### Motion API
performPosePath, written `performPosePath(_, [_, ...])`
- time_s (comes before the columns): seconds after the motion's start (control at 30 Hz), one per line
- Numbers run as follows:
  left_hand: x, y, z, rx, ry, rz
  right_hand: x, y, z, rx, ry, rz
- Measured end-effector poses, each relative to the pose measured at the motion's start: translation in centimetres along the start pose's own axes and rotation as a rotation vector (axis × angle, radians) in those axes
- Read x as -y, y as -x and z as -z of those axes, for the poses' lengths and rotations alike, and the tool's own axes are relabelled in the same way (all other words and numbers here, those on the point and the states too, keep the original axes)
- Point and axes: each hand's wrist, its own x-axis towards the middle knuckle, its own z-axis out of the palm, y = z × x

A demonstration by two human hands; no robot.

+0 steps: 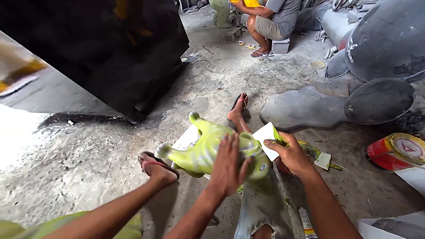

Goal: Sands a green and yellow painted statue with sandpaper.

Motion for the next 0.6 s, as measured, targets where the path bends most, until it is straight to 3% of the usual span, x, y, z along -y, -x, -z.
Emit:
performPosePath(0.1, [-2.4, 1.4, -2.0, 0.065, -0.089, -0.074, -0.5, 0.5, -0.1, -0.029, -0.090, -0.032])
performPosePath(0.23, [-1.9, 4.1, -0.4, 0.137, -0.080, -0.231, -0.6, 0.7, -0.3, -0.025, -0.150, -0.046])
performPosePath(0.33, [-0.7, 7.2, 0.7, 0.181, 0.113, -0.408, 0.0, 0.5, -0.4, 0.006, -0.111, -0.010])
performPosePath(0.4, [0.3, 8.9, 0.5, 0.082, 0.310, -0.494, 0.4, 0.5, -0.4, 0.013, -0.069, -0.002])
performPosePath(0.53, [2.2, 8.7, -0.1, -0.218, 0.427, -0.301, 0.8, 0.2, -0.2, 0.032, 0.087, -0.009])
performPosePath(0.6, [2.7, 7.0, -0.1, -0.260, 0.447, -0.164, 1.4, 0.0, -0.3, 0.058, 0.184, -0.036])
